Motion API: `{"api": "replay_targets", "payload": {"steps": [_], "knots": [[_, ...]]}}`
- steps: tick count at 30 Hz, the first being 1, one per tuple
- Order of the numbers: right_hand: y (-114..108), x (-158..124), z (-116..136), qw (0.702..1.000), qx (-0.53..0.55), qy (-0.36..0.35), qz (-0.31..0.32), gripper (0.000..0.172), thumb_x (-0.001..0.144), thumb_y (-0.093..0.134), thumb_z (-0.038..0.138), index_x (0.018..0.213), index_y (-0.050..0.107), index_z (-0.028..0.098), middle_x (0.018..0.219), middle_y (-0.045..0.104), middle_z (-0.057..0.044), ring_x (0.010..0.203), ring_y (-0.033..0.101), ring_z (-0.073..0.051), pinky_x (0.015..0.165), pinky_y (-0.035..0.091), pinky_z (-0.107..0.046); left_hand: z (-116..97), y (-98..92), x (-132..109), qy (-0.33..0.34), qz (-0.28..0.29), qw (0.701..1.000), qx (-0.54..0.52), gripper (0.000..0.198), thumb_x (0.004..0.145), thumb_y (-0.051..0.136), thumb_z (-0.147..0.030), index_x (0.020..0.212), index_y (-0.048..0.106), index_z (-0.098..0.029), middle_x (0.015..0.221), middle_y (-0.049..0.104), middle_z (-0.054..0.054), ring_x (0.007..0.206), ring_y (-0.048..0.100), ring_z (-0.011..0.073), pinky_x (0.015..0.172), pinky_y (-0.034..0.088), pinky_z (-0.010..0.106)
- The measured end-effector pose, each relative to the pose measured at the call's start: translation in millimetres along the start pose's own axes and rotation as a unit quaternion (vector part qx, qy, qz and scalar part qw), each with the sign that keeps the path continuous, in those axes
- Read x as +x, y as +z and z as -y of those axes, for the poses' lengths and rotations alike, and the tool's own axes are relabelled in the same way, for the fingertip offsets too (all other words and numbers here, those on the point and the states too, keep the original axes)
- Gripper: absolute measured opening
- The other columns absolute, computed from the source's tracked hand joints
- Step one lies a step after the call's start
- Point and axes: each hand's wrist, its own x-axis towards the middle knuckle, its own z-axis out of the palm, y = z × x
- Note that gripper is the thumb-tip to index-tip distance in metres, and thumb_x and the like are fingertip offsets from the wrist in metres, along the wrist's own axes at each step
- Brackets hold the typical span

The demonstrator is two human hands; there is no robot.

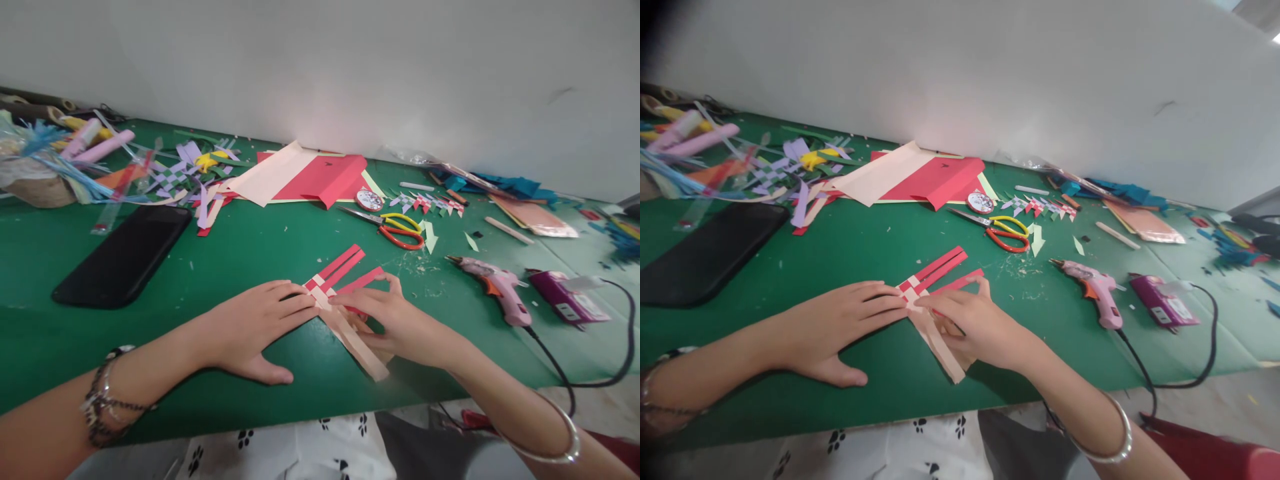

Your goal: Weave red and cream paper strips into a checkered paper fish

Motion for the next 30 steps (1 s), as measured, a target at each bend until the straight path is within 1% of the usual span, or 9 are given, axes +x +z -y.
{"api": "replay_targets", "payload": {"steps": [4, 7, 10, 13, 17, 20, 23, 26, 30], "knots": [[4, 4, 3, 0.994, -0.060, -0.031, -0.081, 0.018, 0.081, 0.045, 0.022, 0.095, 0.056, 0.023, 0.088, 0.062, 0.000, 0.080, 0.055, -0.012, 0.087, 0.016, -0.037, -1, -0.2, 0, 0.002, -0.003, 1.000, 0.003, 0.073, 0.070, 0.047, -0.060, 0.126, 0.040, -0.013, 0.125, 0.050, 0.010, 0.113, 0.041, 0.0281, 0.099, 0.028, 0.039], [4, 6, 4, 0.983, -0.126, -0.048, -0.121, 0.018, 0.083, 0.042, 0.017, 0.087, 0.058, 0.020, 0.086, 0.062, -0.001, 0.078, 0.055, -0.012, 0.088, 0.014, -0.037, -1, -0.1, 0, 0.003, -0.004, 1.000, 0.005, 0.071, 0.070, 0.047, -0.060, 0.124, 0.042, -0.013, 0.124, 0.050, 0.010, 0.112, 0.041, 0.0281, 0.099, 0.028, 0.039], [-1, 9, 7, 0.969, -0.204, -0.071, -0.118, 0.029, 0.085, 0.033, 0.011, 0.082, 0.060, 0.019, 0.081, 0.062, -0.001, 0.069, 0.053, -0.011, 0.088, 0.012, -0.038, -1, 0.0, 0, 0.006, -0.009, 1.000, 0.007, 0.070, 0.070, 0.048, -0.059, 0.122, 0.045, -0.012, 0.122, 0.051, 0.011, 0.111, 0.042, 0.0282, 0.098, 0.029, 0.039], [-8, 15, 11, 0.968, -0.220, -0.089, -0.088, 0.032, 0.085, 0.031, 0.009, 0.075, 0.060, 0.018, 0.070, 0.061, 0.001, 0.062, 0.051, -0.010, 0.088, 0.010, -0.040, 0, 0.2, 1, 0.013, -0.015, 1.000, 0.009, 0.070, 0.071, 0.048, -0.057, 0.122, 0.044, -0.010, 0.122, 0.051, 0.012, 0.110, 0.042, 0.0279, 0.096, 0.030, 0.039], [-15, 23, 15, 0.986, -0.138, -0.067, -0.064, 0.027, 0.085, 0.035, 0.015, 0.072, 0.059, 0.017, 0.065, 0.061, 0.002, 0.060, 0.051, -0.009, 0.086, 0.014, -0.038, 0, 0.5, 1, 0.016, -0.024, 1.000, 0.006, 0.070, 0.071, 0.049, -0.057, 0.122, 0.044, -0.010, 0.123, 0.051, 0.011, 0.111, 0.041, 0.0278, 0.095, 0.030, 0.039], [-19, 30, 17, 0.996, -0.049, 0.005, -0.076, 0.020, 0.081, 0.041, 0.019, 0.070, 0.058, 0.019, 0.066, 0.062, 0.003, 0.061, 0.051, -0.009, 0.087, 0.015, -0.039, 0, 1.0, 1, 0.017, -0.029, 0.999, 0.008, 0.069, 0.071, 0.049, -0.057, 0.122, 0.045, -0.011, 0.122, 0.051, 0.011, 0.111, 0.041, 0.0278, 0.095, 0.030, 0.039], [-22, 36, 18, 0.994, 0.009, 0.077, -0.078, 0.021, 0.076, 0.044, 0.016, 0.058, 0.055, 0.018, 0.068, 0.063, 0.004, 0.063, 0.051, -0.009, 0.085, 0.020, -0.039, 0, 1.5, 0, 0.021, -0.035, 0.999, 0.011, 0.069, 0.071, 0.048, -0.057, 0.123, 0.043, -0.011, 0.121, 0.052, 0.010, 0.111, 0.041, 0.0271, 0.095, 0.030, 0.039], [-25, 43, 16, 0.990, 0.072, 0.106, -0.064, 0.023, 0.071, 0.043, 0.013, 0.049, 0.050, 0.017, 0.069, 0.063, 0.003, 0.062, 0.050, -0.009, 0.074, 0.031, -0.032, 0, 2.0, -1, 0.021, -0.038, 0.999, 0.019, 0.069, 0.072, 0.048, -0.057, 0.124, 0.043, -0.011, 0.121, 0.052, 0.010, 0.111, 0.042, 0.0267, 0.095, 0.029, 0.038], [-25, 48, 9, 0.977, 0.169, 0.129, -0.027, 0.017, 0.071, 0.041, 0.013, 0.063, 0.056, 0.018, 0.068, 0.061, 0.002, 0.059, 0.051, -0.009, 0.057, 0.035, -0.024, -4, 2.7, 1, 0.016, -0.047, 0.998, 0.035, 0.067, 0.071, 0.047, -0.058, 0.120, 0.046, -0.012, 0.117, 0.054, 0.010, 0.109, 0.042, 0.0277, 0.094, 0.030, 0.040]]}}
